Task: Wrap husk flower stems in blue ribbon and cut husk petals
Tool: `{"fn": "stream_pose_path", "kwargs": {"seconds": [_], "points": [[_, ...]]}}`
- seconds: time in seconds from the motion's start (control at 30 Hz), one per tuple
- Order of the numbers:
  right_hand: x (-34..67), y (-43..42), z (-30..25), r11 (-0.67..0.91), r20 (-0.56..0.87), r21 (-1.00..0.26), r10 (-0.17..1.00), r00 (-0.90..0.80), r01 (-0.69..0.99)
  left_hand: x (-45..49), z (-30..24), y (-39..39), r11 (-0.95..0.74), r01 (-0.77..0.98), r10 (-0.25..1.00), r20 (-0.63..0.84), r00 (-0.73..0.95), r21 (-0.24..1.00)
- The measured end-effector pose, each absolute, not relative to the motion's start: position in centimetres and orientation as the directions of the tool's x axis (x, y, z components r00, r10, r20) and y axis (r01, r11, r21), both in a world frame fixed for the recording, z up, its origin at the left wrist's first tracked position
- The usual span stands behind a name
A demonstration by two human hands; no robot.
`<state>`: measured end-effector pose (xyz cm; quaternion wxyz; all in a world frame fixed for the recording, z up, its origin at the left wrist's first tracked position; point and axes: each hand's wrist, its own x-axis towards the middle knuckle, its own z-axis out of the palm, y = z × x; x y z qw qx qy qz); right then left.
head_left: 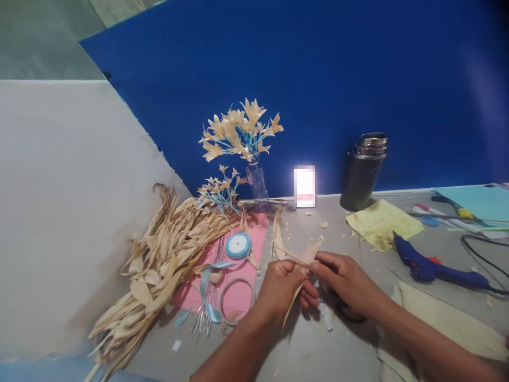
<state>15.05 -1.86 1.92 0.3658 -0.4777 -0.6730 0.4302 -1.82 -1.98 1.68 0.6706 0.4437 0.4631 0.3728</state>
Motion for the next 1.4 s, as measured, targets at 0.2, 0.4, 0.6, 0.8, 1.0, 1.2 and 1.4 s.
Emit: {"fn": "stream_pose_path", "kwargs": {"seconds": [0.2, 0.4, 0.6, 0.8, 1.0, 1.2, 1.4], "points": [[14.8, -2.4, 0.4, 0.281, 0.177, -0.801, 0.955, -0.239, 0.529, -1.1, 1.7, -2.3, 0.323, -0.011, 0.909, -0.307, 0.283, 0.946], [14.4, -3.6, 0.3, 0.374, 0.412, -0.336, 0.884, -0.222, 0.864, -0.3, 1.5, -2.6, 0.324, -0.062, 0.921, -0.300, 0.247, 0.944], [15.8, -1.9, 1.0, 0.280, 0.458, -0.270, 0.879, -0.133, 0.921, 0.2, 0.7, -2.9, 0.401, -0.141, 0.895, -0.354, 0.270, 0.905], [19.8, 0.4, 2.6, 0.099, 0.352, -0.707, 0.908, 0.227, 0.701, -0.5, 0.6, -2.5, 0.423, -0.210, 0.893, -0.366, 0.263, 0.881], [16.8, -1.2, 2.3, -0.062, -0.126, -0.978, 0.937, -0.327, 0.200, -0.6, 0.8, -2.2, 0.359, -0.215, 0.914, -0.295, 0.280, 0.908], [15.3, -1.9, 1.7, 0.097, -0.015, -0.958, 0.923, -0.385, 0.269, -0.6, 1.1, -2.5, 0.343, -0.112, 0.908, -0.298, 0.296, 0.933], [15.5, -1.9, 1.9, 0.026, -0.092, -0.954, 0.924, -0.371, 0.299, -0.7, 1.3, -2.5, 0.360, -0.034, 0.886, -0.330, 0.326, 0.932]]}}
